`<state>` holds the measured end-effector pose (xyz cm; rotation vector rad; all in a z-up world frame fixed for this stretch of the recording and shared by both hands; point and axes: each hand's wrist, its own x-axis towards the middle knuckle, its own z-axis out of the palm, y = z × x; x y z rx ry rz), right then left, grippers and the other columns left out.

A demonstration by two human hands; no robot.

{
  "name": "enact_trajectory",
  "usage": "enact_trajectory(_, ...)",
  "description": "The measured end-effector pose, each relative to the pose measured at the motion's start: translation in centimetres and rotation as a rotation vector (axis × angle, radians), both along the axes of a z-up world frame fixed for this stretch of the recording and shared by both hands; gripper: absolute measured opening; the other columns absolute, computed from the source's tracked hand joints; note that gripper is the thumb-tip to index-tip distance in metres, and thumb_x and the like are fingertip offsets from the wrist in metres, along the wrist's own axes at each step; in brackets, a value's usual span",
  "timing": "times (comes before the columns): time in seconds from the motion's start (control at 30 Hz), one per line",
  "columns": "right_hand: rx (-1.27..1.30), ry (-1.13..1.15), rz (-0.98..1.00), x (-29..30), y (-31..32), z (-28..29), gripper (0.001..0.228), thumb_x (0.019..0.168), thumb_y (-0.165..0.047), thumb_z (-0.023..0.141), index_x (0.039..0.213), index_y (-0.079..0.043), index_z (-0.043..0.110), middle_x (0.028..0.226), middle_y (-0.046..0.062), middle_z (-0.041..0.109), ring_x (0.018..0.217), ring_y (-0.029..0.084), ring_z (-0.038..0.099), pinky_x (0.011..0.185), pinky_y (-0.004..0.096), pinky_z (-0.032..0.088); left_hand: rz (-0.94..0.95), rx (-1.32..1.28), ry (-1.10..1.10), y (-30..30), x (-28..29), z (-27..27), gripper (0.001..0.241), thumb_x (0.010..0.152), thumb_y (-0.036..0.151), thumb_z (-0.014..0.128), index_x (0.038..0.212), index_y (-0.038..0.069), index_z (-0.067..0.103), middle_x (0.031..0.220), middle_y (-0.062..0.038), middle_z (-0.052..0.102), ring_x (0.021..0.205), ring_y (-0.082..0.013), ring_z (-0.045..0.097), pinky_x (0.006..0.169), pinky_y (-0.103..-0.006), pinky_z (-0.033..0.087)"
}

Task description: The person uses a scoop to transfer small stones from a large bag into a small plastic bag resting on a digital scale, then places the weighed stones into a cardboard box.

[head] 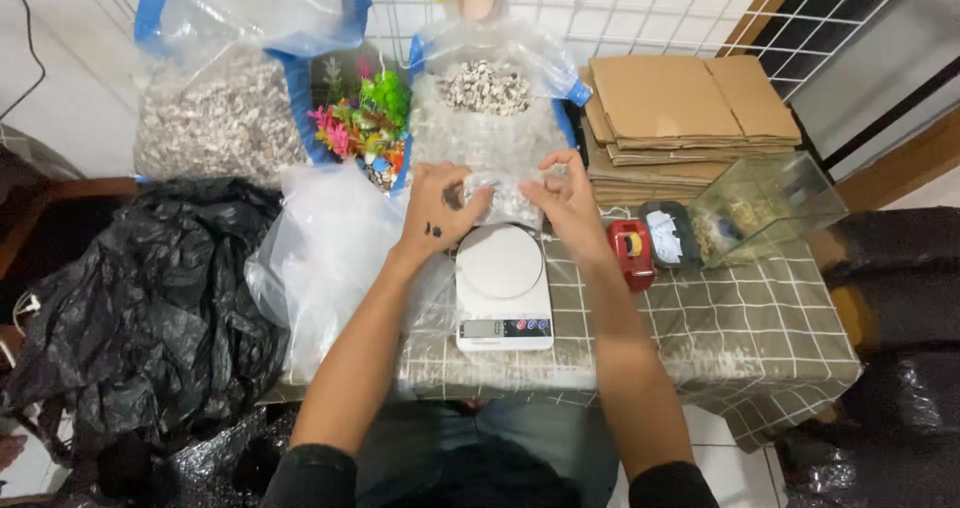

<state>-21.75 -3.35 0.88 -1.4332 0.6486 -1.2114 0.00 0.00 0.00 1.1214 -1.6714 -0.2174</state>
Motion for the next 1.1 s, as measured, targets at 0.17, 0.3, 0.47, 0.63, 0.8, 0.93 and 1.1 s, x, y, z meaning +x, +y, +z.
enact_trajectory(0.17, 0.058, 0.238, 0.146, -1.4, 0.3, 1.0, 0.023, 0.095, -0.012, 0.071, 0.108, -0.013, 0.052, 0.071, 0.003, 0.065, 0.04, 0.003, 0.048, 0.033, 0.015, 0.038, -0.241, 0.552, -0.047, 2.6, 1.7, 3.6, 0.044, 0.087, 0.038, 0.075, 0.06, 0.005, 0.064, 0.057, -0.016, 0.063, 0.062, -0.029, 0.058, 0.07, -0.0396, 0.045)
enact_trajectory(0.3, -0.031, 0.621, 0.238, -1.6, 1.3, 2.2, 0.026, 0.087, -0.018, 0.08, 0.096, -0.006, 0.058, 0.061, 0.007, 0.066, 0.034, 0.014, 0.057, 0.031, 0.024, 0.04, -0.218, 0.65, -0.289, 4.5, 1.7, 6.8, 0.044, 0.083, 0.041, 0.076, 0.062, 0.003, 0.071, 0.059, -0.021, 0.069, 0.066, -0.0459, 0.068, 0.07, -0.0471, 0.05)
enact_trajectory(0.47, -0.368, 0.774, -0.073, -1.9, 0.4, 1.5, 0.029, 0.079, -0.033, 0.087, 0.082, -0.014, 0.065, 0.05, 0.004, 0.063, 0.046, 0.022, 0.058, 0.054, 0.03, 0.044, -0.17, 0.436, -0.324, 4.0, 1.0, 6.2, 0.03, 0.084, 0.035, 0.078, 0.075, 0.006, 0.073, 0.064, -0.019, 0.068, 0.071, -0.0439, 0.068, 0.07, -0.0496, 0.052)
enact_trajectory(0.63, -0.247, 0.627, 0.071, -2.2, 0.9, 1.6, 0.014, 0.085, -0.015, 0.08, 0.087, -0.011, 0.066, 0.053, -0.001, 0.061, 0.049, 0.01, 0.052, 0.052, 0.02, 0.04, -0.307, 0.382, -0.368, 3.6, -0.5, 5.3, 0.018, 0.08, 0.028, 0.081, 0.081, 0.011, 0.074, 0.068, -0.01, 0.071, 0.073, -0.0351, 0.071, 0.07, -0.0456, 0.055)
enact_trajectory(0.8, -0.472, 0.639, -0.508, -3.6, -3.2, -1.6, 0.019, 0.086, -0.023, 0.085, 0.098, -0.02, 0.071, 0.069, -0.004, 0.067, 0.056, 0.012, 0.063, 0.056, 0.021, 0.049, -0.284, 0.286, -0.391, 3.0, -0.8, 4.2, 0.018, 0.083, 0.032, 0.08, 0.077, 0.017, 0.073, 0.073, -0.006, 0.07, 0.075, -0.0301, 0.071, 0.072, -0.0424, 0.056)
enact_trajectory(0.93, -0.647, 0.615, -0.808, -4.7, -2.3, -0.1, 0.032, 0.089, -0.013, 0.083, 0.116, -0.015, 0.066, 0.096, 0.001, 0.064, 0.077, 0.021, 0.061, 0.075, 0.035, 0.051, -0.316, 0.3, -0.426, 2.4, -0.5, 2.7, 0.02, 0.082, 0.031, 0.08, 0.074, 0.016, 0.069, 0.07, -0.005, 0.068, 0.072, -0.0303, 0.07, 0.068, -0.0427, 0.055)
enact_trajectory(1.1, -0.545, 0.884, -0.751, -4.5, -2.7, -1.3, 0.065, 0.094, 0.004, 0.061, 0.154, -0.01, 0.042, 0.154, 0.017, 0.046, 0.116, 0.049, 0.049, 0.091, 0.061, 0.04, -0.336, 0.35, -0.333, 3.6, -1.9, 5.4, 0.032, 0.077, 0.04, 0.087, 0.086, 0.012, 0.075, 0.084, -0.008, 0.073, 0.079, -0.0297, 0.072, 0.074, -0.043, 0.056)
